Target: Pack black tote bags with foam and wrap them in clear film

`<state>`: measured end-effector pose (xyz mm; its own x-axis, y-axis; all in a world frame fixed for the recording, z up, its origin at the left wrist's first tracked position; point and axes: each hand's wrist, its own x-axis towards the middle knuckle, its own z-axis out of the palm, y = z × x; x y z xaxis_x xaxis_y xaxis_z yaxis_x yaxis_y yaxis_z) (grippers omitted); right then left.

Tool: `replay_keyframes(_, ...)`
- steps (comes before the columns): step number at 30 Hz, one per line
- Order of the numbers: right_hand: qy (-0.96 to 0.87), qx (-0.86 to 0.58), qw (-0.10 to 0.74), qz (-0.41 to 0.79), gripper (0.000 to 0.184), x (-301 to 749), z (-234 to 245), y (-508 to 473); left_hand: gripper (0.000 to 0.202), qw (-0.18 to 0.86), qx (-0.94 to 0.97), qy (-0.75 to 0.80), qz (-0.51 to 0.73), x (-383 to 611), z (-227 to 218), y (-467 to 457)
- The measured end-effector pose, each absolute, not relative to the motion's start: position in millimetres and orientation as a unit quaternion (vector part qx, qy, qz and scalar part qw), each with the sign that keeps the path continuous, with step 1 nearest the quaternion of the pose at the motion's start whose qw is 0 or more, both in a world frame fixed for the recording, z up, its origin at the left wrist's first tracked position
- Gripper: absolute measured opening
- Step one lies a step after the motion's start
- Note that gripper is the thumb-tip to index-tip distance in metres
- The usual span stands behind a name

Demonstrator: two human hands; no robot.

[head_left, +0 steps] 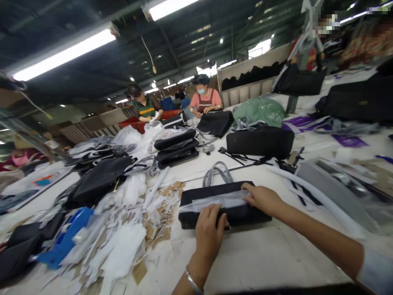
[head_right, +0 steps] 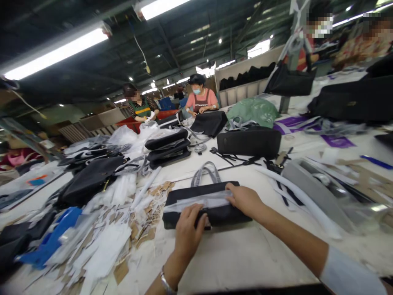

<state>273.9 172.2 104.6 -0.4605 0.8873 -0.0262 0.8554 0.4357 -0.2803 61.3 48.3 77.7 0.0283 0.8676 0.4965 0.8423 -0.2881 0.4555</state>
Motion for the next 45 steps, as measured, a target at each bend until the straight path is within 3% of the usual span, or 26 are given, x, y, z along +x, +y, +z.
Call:
replay_keyframes(3, -0.845, -0.519, 0.054, 0.118, 0.025, 274, 105, 172, 0.02, 0.076, 0.668, 0.637, 0.378, 62, 79, 42)
replay_keyframes(10, -0.848, -0.515, 0.049, 0.116, 0.024, 274, 104, 172, 0.04, 0.306, 0.509, 0.666, 0.451, 63, 77, 52)
replay_keyframes(13, -0.848, -0.515, 0.047, 0.112, 0.024, 274, 104, 173, 0.034, 0.308, 0.498, 0.679, 0.443, 63, 81, 56)
replay_keyframes(20, -0.846, -0.519, 0.04, 0.111, 0.026, 272, 105, 172, 0.022, 0.198, 0.552, 0.731, 0.348, 75, 92, 62)
replay_keyframes(23, -0.847, -0.517, 0.043, 0.117, 0.026, 273, 106, 172, 0.02, 0.242, 0.575, 0.681, 0.383, 76, 89, 55)
replay_keyframes(27, -0.846, -0.516, 0.044, 0.126, 0.027, 274, 106, 172, 0.043, 0.342, 0.697, 0.514, 0.365, 59, 89, 33)
replay_keyframes(29, -0.845, -0.518, 0.039, 0.128, 0.028, 274, 106, 173, 0.045, 0.386, 0.72, 0.47, 0.336, 43, 93, 26)
replay_keyframes(31, -0.844, -0.52, 0.034, 0.129, 0.03, 274, 107, 173, 0.033, 0.361, 0.674, 0.531, 0.366, 24, 97, 26)
replay_keyframes(33, -0.842, -0.524, 0.029, 0.13, 0.03, 274, 108, 172, 0.033, 0.242, 0.61, 0.641, 0.398, 5, 101, 28)
replay_keyframes(36, -0.836, -0.53, 0.022, 0.141, 0.029, 274, 109, 172, 0.021, 0.053, 0.594, 0.724, 0.347, -16, 108, 32)
replay_keyframes(38, -0.833, -0.532, 0.021, 0.15, 0.029, 274, 108, 173, 0.02, -0.003, 0.612, 0.729, 0.307, -24, 114, 36)
replay_keyframes(42, -0.837, -0.527, 0.021, 0.147, 0.03, 275, 107, 175, 0.031, 0.033, 0.636, 0.741, 0.213, -36, 130, 63)
replay_keyframes(45, -0.836, -0.529, 0.022, 0.141, 0.03, 274, 106, 175, 0.024, 0.118, 0.677, 0.712, 0.144, -49, 140, 95)
